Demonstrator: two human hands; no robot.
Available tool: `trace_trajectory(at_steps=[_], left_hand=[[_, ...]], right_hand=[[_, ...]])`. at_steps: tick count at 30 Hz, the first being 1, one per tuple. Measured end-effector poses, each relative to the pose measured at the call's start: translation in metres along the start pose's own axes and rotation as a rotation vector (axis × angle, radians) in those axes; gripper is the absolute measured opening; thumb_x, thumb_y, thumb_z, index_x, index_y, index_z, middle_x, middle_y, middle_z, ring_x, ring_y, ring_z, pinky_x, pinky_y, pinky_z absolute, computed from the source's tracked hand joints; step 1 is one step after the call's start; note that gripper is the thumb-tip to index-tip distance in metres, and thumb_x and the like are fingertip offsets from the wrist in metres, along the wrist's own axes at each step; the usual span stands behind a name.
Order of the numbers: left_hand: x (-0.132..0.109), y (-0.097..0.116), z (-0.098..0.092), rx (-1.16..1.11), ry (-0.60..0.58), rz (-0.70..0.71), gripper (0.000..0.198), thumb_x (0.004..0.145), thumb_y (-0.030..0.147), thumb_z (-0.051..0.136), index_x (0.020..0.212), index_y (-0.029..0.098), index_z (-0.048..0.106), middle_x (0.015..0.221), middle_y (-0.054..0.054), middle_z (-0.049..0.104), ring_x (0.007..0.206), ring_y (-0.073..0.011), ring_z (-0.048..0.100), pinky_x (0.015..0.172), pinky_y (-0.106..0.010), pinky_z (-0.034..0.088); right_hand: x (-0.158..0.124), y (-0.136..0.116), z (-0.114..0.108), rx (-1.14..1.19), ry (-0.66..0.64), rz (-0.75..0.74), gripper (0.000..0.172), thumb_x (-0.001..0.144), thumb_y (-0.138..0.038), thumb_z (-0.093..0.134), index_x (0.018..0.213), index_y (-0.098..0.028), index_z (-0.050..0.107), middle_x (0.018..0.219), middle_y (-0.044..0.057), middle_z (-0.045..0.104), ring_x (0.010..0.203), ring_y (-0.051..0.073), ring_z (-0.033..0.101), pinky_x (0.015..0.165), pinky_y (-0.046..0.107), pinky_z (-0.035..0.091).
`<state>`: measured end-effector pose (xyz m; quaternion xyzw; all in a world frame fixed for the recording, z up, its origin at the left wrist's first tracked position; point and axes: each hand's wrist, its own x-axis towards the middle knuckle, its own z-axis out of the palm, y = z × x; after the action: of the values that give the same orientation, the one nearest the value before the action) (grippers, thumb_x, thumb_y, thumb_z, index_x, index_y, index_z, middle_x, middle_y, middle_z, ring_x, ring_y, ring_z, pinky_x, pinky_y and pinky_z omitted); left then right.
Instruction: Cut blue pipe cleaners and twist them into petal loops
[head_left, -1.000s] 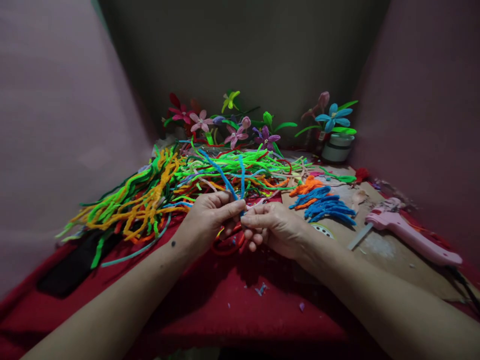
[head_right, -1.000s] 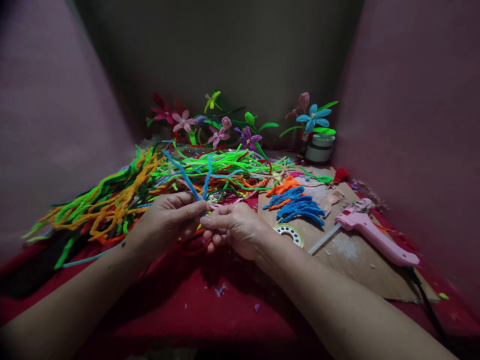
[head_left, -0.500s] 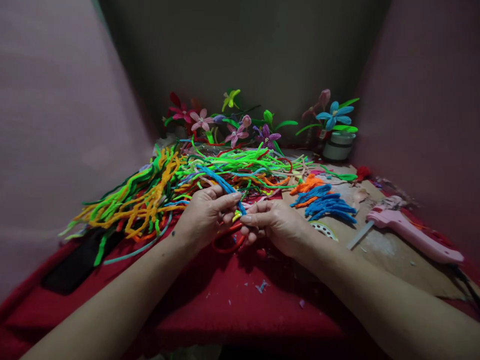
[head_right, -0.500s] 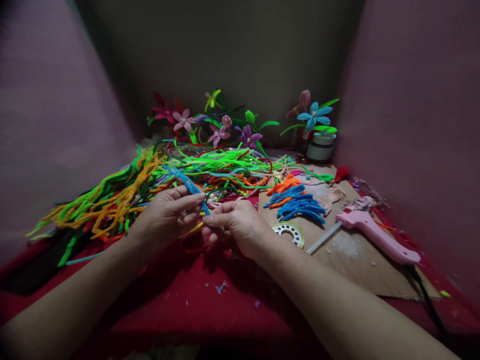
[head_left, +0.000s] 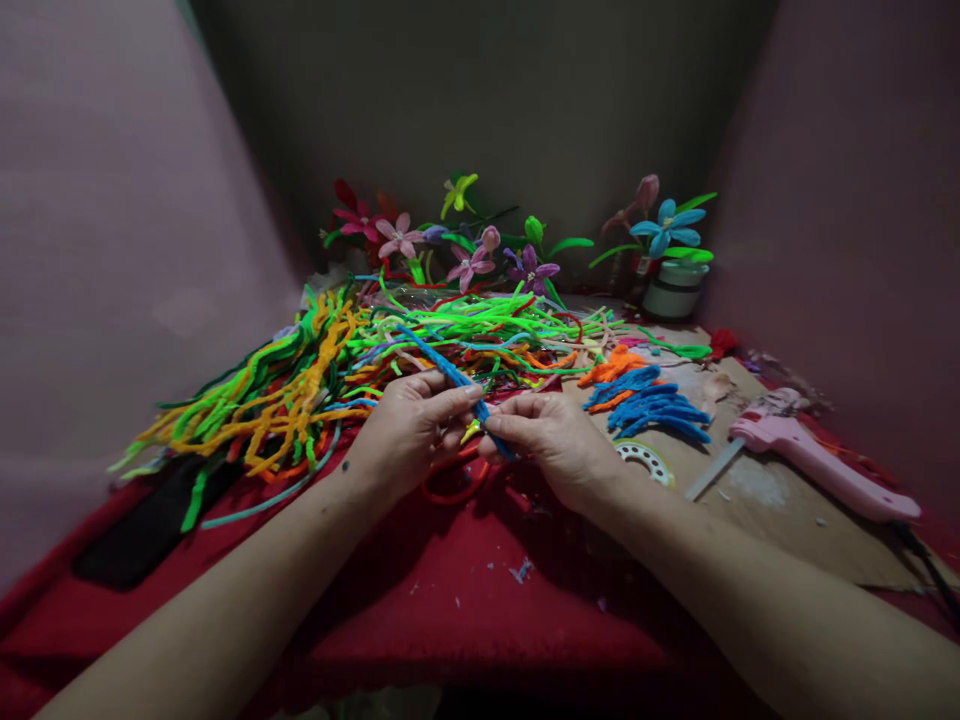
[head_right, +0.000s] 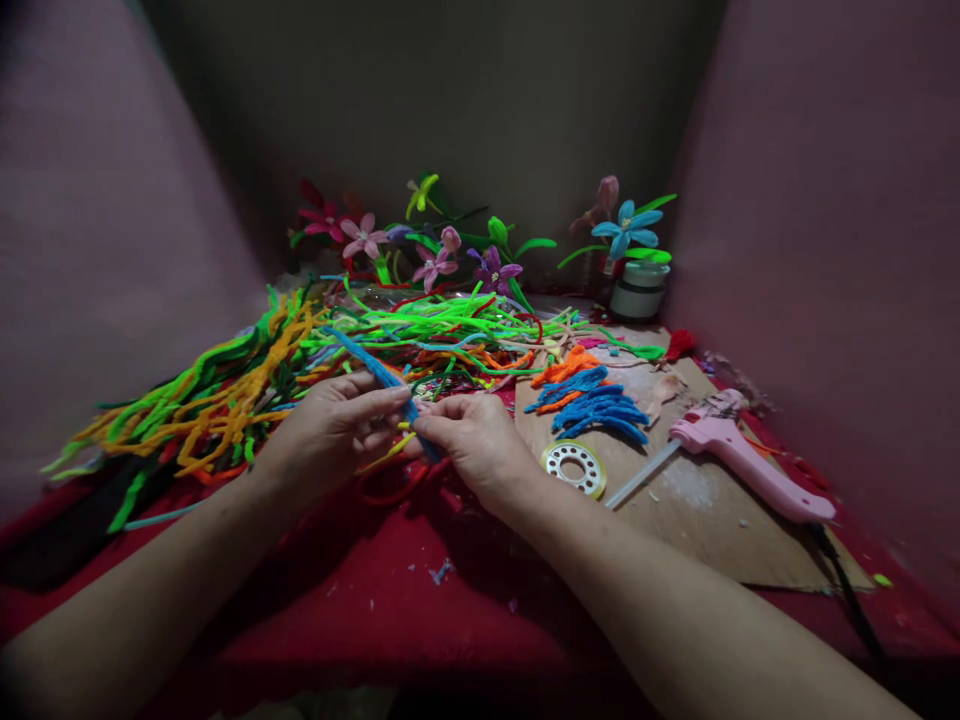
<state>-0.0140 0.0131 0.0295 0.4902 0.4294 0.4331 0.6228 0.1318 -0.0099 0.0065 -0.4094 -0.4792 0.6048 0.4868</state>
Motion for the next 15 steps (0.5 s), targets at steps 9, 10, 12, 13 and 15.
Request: trace_trajectory(at_steps=[9,10,12,13,15], left_hand=[[-0.0007,0.0012,0.0013,-0.021,0.000,-0.045,0.015,0.064,0.020,0.071,0.073,0.013,0.061,0.063,-0.001,0.061,0.049,-0.0077,0.055,0.050,-0.021,0.051],[-0.0015,0.0015,0.0020,-0.016,0.002,-0.057,0.016,0.064,0.021,0.071,0.074,0.014,0.060,0.062,0.000,0.061,0.048,-0.0076,0.055,0.050,-0.024,0.052],[-0.0027,0.0021,0.0032,0.000,0.009,-0.070,0.017,0.064,0.022,0.071,0.074,0.014,0.060,0.060,0.001,0.059,0.045,-0.0072,0.053,0.050,-0.026,0.053],[-0.0031,0.0022,0.0036,0.007,0.016,-0.069,0.018,0.064,0.022,0.071,0.074,0.014,0.060,0.060,0.001,0.059,0.044,-0.0069,0.052,0.049,-0.026,0.053],[-0.0029,0.0016,0.0033,0.016,0.020,-0.057,0.017,0.063,0.022,0.071,0.073,0.014,0.060,0.060,0.001,0.059,0.044,-0.0066,0.052,0.047,-0.024,0.051]], right_hand=[[-0.0004,-0.0002,-0.0008,0.037,-0.043,0.037,0.016,0.067,-0.026,0.065,0.062,-0.012,0.063,0.054,0.000,0.059,0.046,0.005,0.043,0.049,0.023,0.030],[-0.0003,0.0004,-0.0010,0.050,-0.046,0.050,0.015,0.067,-0.026,0.065,0.062,-0.012,0.063,0.054,0.000,0.059,0.045,0.005,0.043,0.047,0.022,0.029],[0.0000,0.0020,-0.0013,0.081,-0.056,0.085,0.015,0.068,-0.026,0.064,0.063,-0.013,0.062,0.053,0.000,0.059,0.042,0.006,0.043,0.044,0.022,0.028],[0.0002,0.0030,-0.0014,0.100,-0.058,0.097,0.014,0.068,-0.026,0.064,0.063,-0.013,0.061,0.053,0.000,0.059,0.042,0.006,0.043,0.043,0.022,0.028],[0.0007,0.0051,-0.0018,0.137,-0.068,0.095,0.012,0.067,-0.025,0.064,0.064,-0.014,0.060,0.053,-0.001,0.058,0.041,0.007,0.044,0.043,0.022,0.029]])
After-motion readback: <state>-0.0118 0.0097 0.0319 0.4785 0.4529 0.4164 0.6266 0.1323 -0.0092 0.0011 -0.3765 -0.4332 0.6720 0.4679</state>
